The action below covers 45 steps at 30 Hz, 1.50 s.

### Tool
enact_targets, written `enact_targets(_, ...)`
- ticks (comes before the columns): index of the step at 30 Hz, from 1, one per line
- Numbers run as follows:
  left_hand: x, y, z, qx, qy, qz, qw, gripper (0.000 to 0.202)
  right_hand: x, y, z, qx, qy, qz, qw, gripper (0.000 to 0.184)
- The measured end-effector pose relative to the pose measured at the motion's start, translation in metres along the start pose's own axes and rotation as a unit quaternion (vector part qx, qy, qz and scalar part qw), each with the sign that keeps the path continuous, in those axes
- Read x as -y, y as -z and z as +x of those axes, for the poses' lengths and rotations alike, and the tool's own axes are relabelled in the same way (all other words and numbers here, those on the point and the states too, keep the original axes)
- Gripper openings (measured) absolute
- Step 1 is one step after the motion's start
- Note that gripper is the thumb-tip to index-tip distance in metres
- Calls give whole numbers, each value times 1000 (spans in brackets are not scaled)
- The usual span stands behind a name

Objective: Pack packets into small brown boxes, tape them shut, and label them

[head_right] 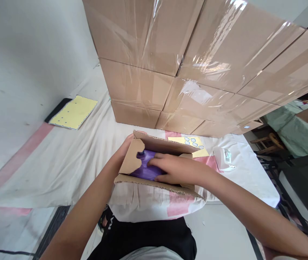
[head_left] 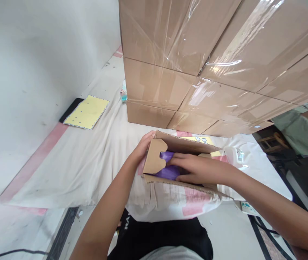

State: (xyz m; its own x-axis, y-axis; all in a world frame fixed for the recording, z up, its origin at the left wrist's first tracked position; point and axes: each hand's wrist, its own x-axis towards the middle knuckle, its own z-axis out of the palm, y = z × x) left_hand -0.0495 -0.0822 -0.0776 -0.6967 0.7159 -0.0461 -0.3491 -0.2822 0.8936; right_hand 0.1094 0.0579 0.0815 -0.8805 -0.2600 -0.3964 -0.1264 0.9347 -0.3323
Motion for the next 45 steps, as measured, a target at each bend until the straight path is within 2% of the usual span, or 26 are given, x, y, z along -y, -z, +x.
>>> enact_targets(1, -3, -1, -2, -2, -10, 0, 1000, 40, -3, 4, -12, -40, 36, 49, 997, 30)
enact_targets(2, -6, -2, -5, -4, -18, -1, 1000, 46, -7, 5, -24, -110, 67, 102, 986, 28)
enact_targets(3, -9, -3, -8, -3, -25, -3, 1000, 54, -12, 2, -38, -203, 84, 151, 964, 26)
enact_targets(5, -14, -3, -14, 9, -43, -10, 999, 70, -22, -15, -62, -393, 105, 224, 885, 21)
enact_targets(6, -15, -3, -17, 17, -54, -13, 998, 75, -28, -28, -72, -455, 108, 243, 850, 24)
enact_targets(7, -17, -3, -19, 27, -64, -15, 997, 76, -33, -44, -78, -478, 89, 255, 836, 31)
enact_targets(10, -19, -2, -22, 53, -78, -19, 995, 65, -43, -93, -79, -413, -5, 239, 879, 73)
enact_targets(11, -19, -2, -22, 59, -76, -23, 995, 60, -44, -106, -75, -406, -25, 225, 885, 84)
enact_targets(12, -20, -2, -22, 63, -73, -27, 995, 57, -45, -118, -70, -414, -39, 214, 884, 93)
enact_targets(14, -21, -3, -22, 57, -69, -29, 996, 54, -45, -133, -59, -468, -46, 210, 857, 104)
enact_targets(16, -23, -3, -21, 39, -67, -22, 997, 53, -44, -141, -49, -513, -40, 214, 831, 98)
enact_targets(18, -24, -3, -20, 21, -74, -16, 997, 50, -42, -144, -42, -540, -46, 208, 814, 75)
enact_targets(20, -23, -3, -19, 10, -91, -27, 995, 48, -38, -146, -37, -555, -84, 206, 802, 50)
enact_targets(22, -22, -1, -18, 8, -107, -41, 993, 52, -32, -149, -32, -570, -117, 211, 786, 40)
enact_targets(25, -21, 1, -17, 12, -131, -40, 991, 54, -24, -151, -25, -599, -128, 196, 766, 48)
enact_targets(29, -22, 0, -19, 21, -179, -16, 984, 11, -18, -151, -19, -616, -170, 195, 744, 67)
enact_targets(31, -23, 0, -19, 43, -181, -10, 982, 15, -18, -150, -19, -607, -166, 210, 749, 71)
enact_targets(35, -23, 1, -18, 74, -193, 0, 978, 30, -22, -148, -21, -590, -136, 216, 766, 67)
enact_targets(38, -24, 3, -16, 76, -203, 25, 976, 25, -25, -148, -21, -594, -97, 200, 773, 60)
enact_targets(45, -31, 0, -26, 56, -220, 116, 967, 16, -29, -141, -24, -565, -103, 178, 799, 30)
